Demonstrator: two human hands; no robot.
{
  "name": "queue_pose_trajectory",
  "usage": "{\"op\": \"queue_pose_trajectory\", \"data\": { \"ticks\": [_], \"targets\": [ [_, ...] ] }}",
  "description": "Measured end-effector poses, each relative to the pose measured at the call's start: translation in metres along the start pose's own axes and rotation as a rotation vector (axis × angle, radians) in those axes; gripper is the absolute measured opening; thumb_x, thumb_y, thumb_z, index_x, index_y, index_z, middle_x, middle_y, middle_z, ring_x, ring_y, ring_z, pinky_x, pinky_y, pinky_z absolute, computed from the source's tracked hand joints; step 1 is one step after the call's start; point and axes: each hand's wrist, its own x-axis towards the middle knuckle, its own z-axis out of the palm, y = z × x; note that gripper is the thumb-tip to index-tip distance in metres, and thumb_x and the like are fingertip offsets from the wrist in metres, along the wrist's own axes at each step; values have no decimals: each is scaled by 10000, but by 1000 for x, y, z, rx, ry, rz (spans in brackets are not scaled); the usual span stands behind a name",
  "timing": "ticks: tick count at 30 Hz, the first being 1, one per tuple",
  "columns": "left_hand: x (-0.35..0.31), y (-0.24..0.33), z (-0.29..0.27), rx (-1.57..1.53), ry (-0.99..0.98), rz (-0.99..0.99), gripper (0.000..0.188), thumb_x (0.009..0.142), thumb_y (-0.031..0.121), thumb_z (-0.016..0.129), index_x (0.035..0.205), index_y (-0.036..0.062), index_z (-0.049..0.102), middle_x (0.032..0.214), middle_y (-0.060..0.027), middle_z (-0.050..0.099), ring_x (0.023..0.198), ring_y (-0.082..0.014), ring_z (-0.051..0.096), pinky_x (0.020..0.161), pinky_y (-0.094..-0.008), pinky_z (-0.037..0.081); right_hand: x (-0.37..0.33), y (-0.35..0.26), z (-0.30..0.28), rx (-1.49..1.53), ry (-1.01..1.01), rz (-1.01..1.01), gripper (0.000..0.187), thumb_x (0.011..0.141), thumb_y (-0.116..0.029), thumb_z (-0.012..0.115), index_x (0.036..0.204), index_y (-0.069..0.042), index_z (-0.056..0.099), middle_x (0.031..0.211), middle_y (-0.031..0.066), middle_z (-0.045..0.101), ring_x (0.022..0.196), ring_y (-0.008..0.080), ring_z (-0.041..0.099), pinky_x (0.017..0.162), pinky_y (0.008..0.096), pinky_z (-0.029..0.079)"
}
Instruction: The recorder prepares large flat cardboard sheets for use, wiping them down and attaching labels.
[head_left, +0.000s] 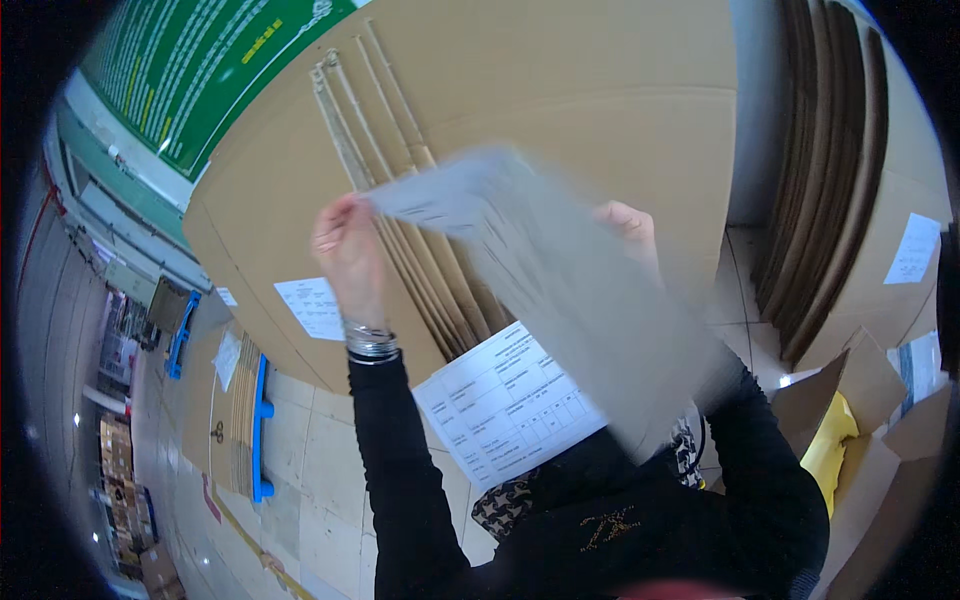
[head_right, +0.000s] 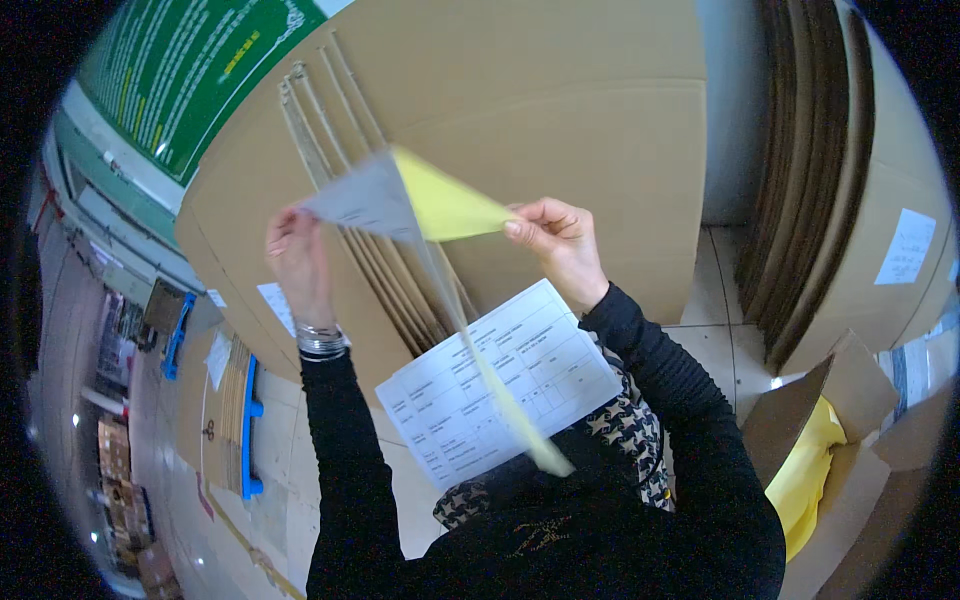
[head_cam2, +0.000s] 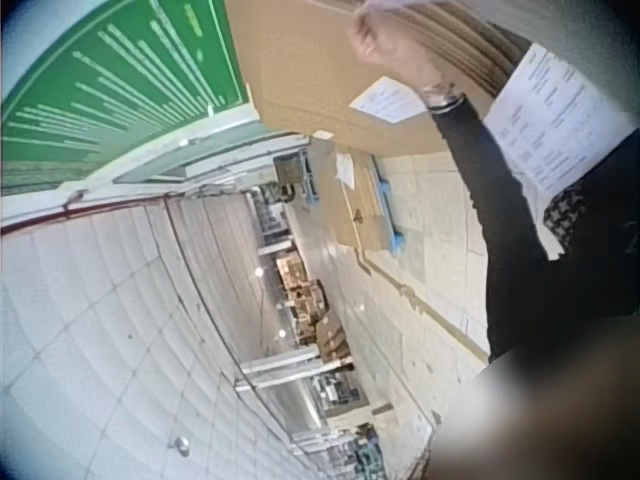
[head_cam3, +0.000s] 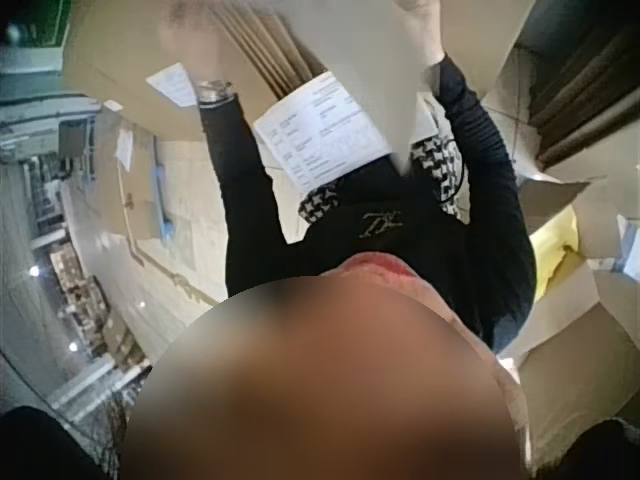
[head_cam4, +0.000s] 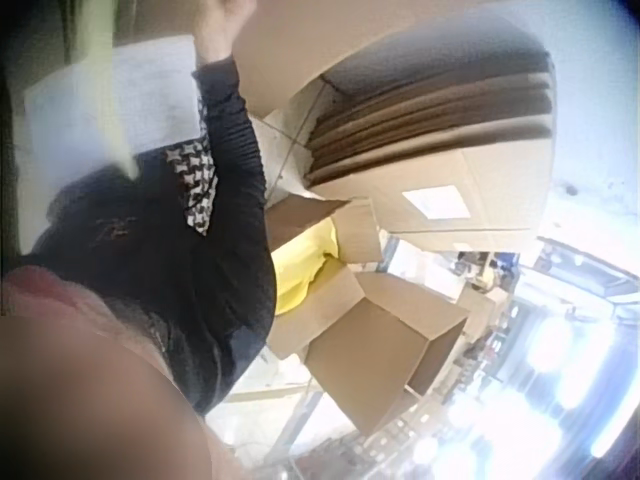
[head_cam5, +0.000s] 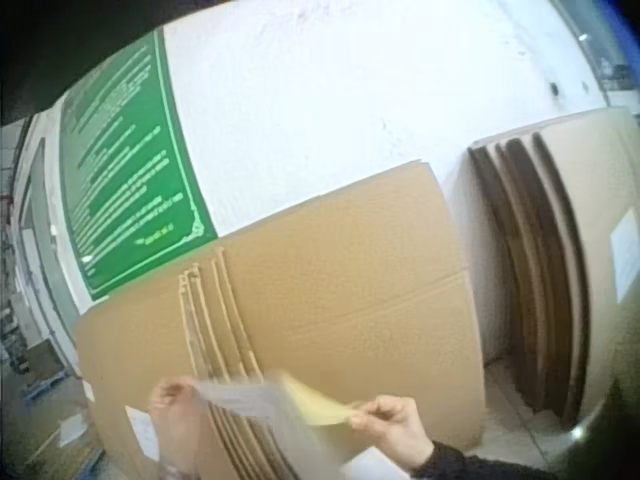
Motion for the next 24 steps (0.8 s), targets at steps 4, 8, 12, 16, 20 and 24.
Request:
{"op": "queue_pose_trajectory", "data": {
  "ticks": [4,8,12,16,20,24],
  "targets": [
    [32,-13,-44,83,124,43,120,817,3,657,933,-10,631,893,-79,638,813,-120,593,738,-232,483,11,12,-64,-149,263,-186,36,811,-4,660,837,-18,640,845,37,658,739,63,566,687,205,458],
    [40,-21,-19,418,144,53,169,792,15,688,948,-31,643,862,-59,638,779,-111,590,714,-224,479,12,32,-172,-438,271,-156,86,865,-58,604,924,-9,643,855,40,653,745,78,568,678,218,451],
    [34,-34,45,595,-88,12,184,770,27,708,938,-32,663,807,-34,637,729,-91,578,668,-213,472,-6,24,-159,-165,135,142,341,952,-277,488,1074,7,631,955,57,637,843,114,564,757,253,440],
    [41,-38,70,616,-234,54,192,765,24,714,943,-27,665,778,-26,633,703,-76,564,656,-204,470,0,29,-139,-181,62,202,410,906,-372,561,969,24,649,902,63,641,799,124,566,736,258,444],
    [43,-47,75,520,-237,51,202,755,26,725,940,-31,666,785,-24,632,694,-66,556,652,-194,468,20,27,-134,-342,208,257,289,850,-286,662,823,1,666,712,29,631,653,91,547,635,236,423],
    [40,-91,40,488,-176,-51,296,746,9,728,1024,-29,635,810,-30,635,721,-76,570,669,-195,475,26,38,-157,-489,264,142,245,810,-215,709,761,21,662,676,25,623,617,77,527,592,217,417]
  ]
}}
